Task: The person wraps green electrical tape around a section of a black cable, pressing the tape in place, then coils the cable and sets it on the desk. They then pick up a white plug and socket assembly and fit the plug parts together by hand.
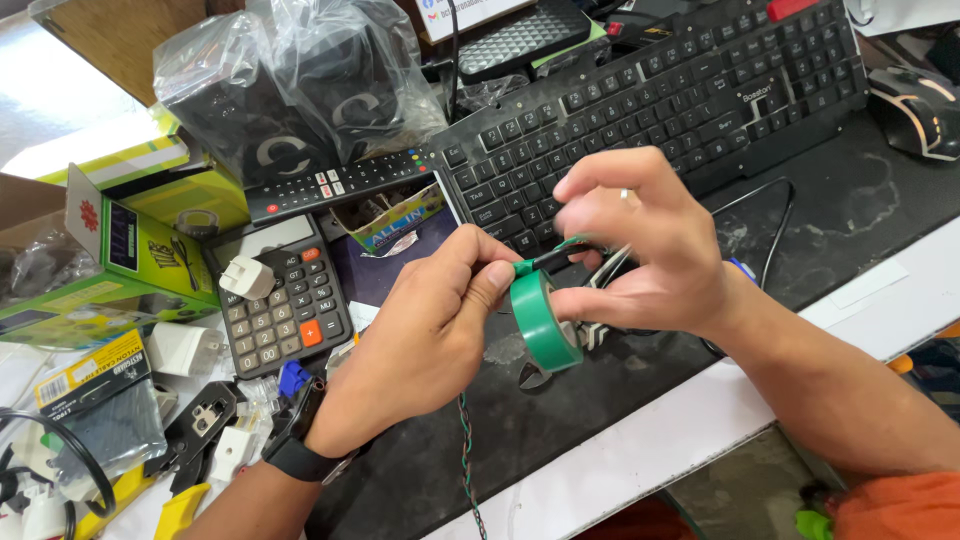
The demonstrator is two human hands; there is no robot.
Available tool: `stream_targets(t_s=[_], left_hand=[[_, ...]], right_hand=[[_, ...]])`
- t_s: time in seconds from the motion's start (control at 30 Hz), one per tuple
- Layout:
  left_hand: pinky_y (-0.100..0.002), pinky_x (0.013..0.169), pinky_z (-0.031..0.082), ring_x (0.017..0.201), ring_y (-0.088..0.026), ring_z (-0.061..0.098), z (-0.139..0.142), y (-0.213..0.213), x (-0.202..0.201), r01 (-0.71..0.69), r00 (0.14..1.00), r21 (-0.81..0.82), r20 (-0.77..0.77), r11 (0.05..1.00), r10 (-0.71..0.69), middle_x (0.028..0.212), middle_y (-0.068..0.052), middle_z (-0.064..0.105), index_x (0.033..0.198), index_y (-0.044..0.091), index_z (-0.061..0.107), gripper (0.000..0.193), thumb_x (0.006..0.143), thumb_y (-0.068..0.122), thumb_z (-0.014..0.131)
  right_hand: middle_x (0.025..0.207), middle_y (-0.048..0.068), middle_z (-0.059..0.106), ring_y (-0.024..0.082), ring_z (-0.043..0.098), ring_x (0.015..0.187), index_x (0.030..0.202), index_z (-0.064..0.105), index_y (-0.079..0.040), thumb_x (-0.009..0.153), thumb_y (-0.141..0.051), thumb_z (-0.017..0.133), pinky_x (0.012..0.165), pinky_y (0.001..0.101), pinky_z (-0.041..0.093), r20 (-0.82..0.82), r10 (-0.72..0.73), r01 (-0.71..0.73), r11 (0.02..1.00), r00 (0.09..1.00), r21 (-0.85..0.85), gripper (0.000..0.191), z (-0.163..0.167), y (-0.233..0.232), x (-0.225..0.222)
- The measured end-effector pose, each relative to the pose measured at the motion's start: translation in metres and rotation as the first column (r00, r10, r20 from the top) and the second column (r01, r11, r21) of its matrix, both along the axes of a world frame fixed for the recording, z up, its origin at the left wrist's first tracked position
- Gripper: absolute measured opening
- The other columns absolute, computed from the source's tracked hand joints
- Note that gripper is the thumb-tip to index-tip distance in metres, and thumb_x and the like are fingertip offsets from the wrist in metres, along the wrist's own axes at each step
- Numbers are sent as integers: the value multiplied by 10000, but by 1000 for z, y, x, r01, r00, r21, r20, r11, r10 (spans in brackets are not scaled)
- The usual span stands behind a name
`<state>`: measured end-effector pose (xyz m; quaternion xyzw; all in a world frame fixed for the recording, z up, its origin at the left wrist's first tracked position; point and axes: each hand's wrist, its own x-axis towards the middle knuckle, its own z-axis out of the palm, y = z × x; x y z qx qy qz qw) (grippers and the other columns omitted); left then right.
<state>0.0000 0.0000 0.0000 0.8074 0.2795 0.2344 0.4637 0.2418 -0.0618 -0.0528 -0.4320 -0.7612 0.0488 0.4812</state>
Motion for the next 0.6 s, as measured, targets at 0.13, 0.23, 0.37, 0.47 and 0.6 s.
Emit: stream_targets(t_s=[0.13, 0.23, 0.37, 0.47, 0.6], left_hand=[[-336, 574, 455, 641, -164, 571, 1, 0, 0, -36, 999, -41, -14, 999, 36, 710, -73, 654, 1035, 22, 614, 141, 1028, 149, 551], [-326, 596, 474, 669, -156, 577, 2, 1, -1, -46, 999, -43, -20, 998, 45, 726, -68, 663, 1033, 18, 615, 136, 1023, 143, 563], [-309, 662, 523, 729, -154, 642, 4, 4, -2, 23, 998, 38, 65, 999, -26, 788, -61, 696, 1033, 11, 635, 105, 1019, 104, 588], [-323, 659, 528, 734, -195, 687, 7, 5, -7, 32, 998, 157, 45, 987, -39, 814, -76, 719, 1031, 22, 674, 85, 971, 72, 641], [-356, 728, 516, 847, -287, 689, 8, 1, -9, 34, 989, 453, 112, 891, -95, 896, -116, 685, 1095, 60, 692, 154, 942, 42, 704]], right_hand=[[1342, 155, 499, 183, 626, 978, 1186, 744, -123, 870, -78, 892, 828, 283, 585, 210, 115, -147, 978, 971, 148, 352, 22, 0, -11], [1284, 159, 551, 232, 658, 1023, 1117, 759, -126, 832, -69, 887, 856, 322, 588, 300, 73, -147, 962, 951, 231, 318, 31, 0, -16], [1202, 145, 557, 230, 676, 994, 1079, 737, -50, 844, -24, 871, 828, 319, 614, 113, 102, -128, 959, 988, 252, 272, 27, 0, -25], [1164, 137, 594, 178, 683, 951, 1107, 726, -26, 876, -51, 849, 770, 260, 602, -70, 169, -158, 977, 983, 140, 263, 21, -3, -25], [1073, 121, 683, 95, 659, 796, 1149, 673, -4, 901, -145, 826, 682, 189, 535, -223, 139, -122, 989, 965, 86, 324, 21, -5, -15]])
